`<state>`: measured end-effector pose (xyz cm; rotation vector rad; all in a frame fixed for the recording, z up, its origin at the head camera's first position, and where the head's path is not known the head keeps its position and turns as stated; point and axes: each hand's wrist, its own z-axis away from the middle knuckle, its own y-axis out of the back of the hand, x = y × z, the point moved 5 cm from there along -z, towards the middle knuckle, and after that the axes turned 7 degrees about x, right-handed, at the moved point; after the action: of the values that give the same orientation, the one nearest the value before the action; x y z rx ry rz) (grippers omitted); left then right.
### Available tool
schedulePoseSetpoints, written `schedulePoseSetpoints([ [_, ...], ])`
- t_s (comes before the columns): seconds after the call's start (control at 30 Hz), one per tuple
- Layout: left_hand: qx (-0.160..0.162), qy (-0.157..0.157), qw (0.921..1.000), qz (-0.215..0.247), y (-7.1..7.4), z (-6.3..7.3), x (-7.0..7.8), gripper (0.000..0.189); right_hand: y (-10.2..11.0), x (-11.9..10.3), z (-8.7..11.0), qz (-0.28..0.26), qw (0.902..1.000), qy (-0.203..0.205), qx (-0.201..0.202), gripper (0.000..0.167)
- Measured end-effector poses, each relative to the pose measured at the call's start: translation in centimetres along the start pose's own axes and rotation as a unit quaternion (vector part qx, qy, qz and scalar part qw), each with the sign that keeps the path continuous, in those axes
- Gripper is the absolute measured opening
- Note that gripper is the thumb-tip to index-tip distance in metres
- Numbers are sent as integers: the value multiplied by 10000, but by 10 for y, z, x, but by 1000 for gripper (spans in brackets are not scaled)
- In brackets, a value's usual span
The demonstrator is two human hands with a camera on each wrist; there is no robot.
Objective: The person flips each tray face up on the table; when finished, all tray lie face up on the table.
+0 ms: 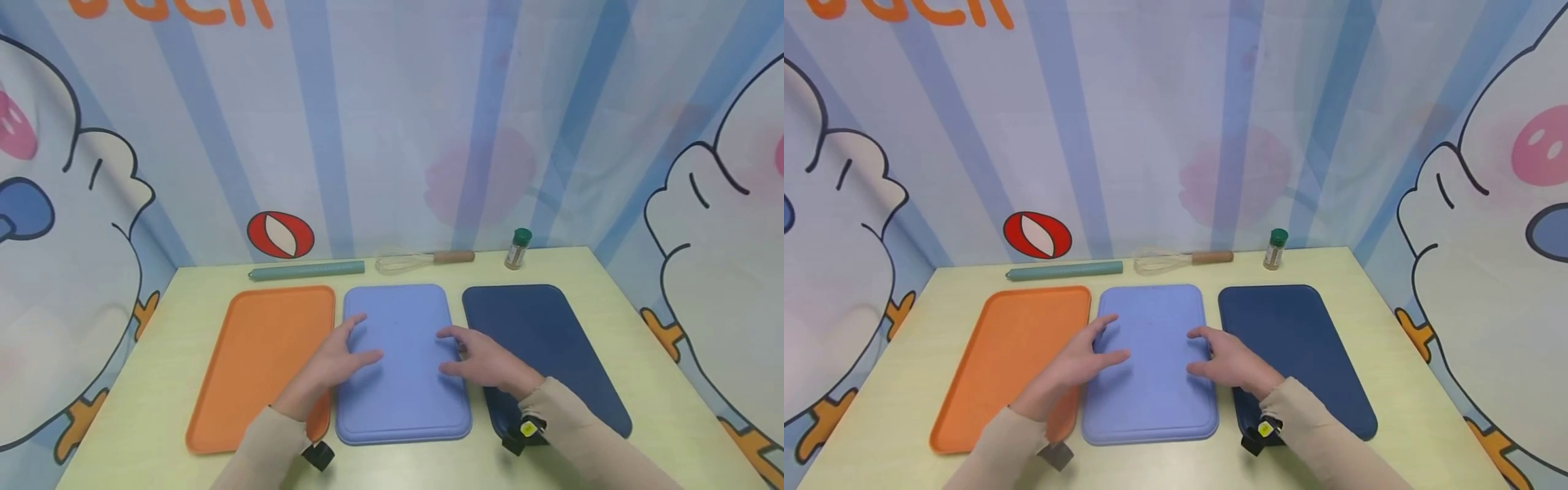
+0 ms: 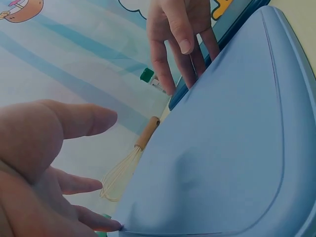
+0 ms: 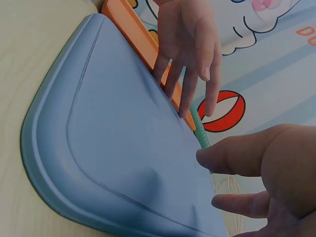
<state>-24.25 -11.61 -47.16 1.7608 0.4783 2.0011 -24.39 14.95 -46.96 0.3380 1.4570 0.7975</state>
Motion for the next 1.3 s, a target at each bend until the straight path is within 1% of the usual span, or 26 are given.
schedulePoseSetpoints([
  [0.3,-101,74,9999,54,-4,-1,-1,82,6,0,6,416,9991,-71,-35,63],
  [0.43,-178,106,9998,25,-5,-1,-2,83,6,-1,6,418,9991,-78,-12,62],
  [0.53,-193,97,9997,65,-4,-2,-2,84,6,-2,5,468,9989,-41,-1,57],
  [0.7,-133,37,9998,158,-3,-1,-2,83,6,-2,3,552,9984,29,94,48],
  [0.83,-51,6,9997,244,-2,-1,-4,81,7,-2,2,533,9984,19,182,45],
  [1.13,109,15,9990,430,-2,-1,-5,79,6,-1,1,473,9986,37,225,50],
  [1.3,185,-82,9981,582,1,0,-3,76,6,-2,0,446,9988,28,178,54],
])
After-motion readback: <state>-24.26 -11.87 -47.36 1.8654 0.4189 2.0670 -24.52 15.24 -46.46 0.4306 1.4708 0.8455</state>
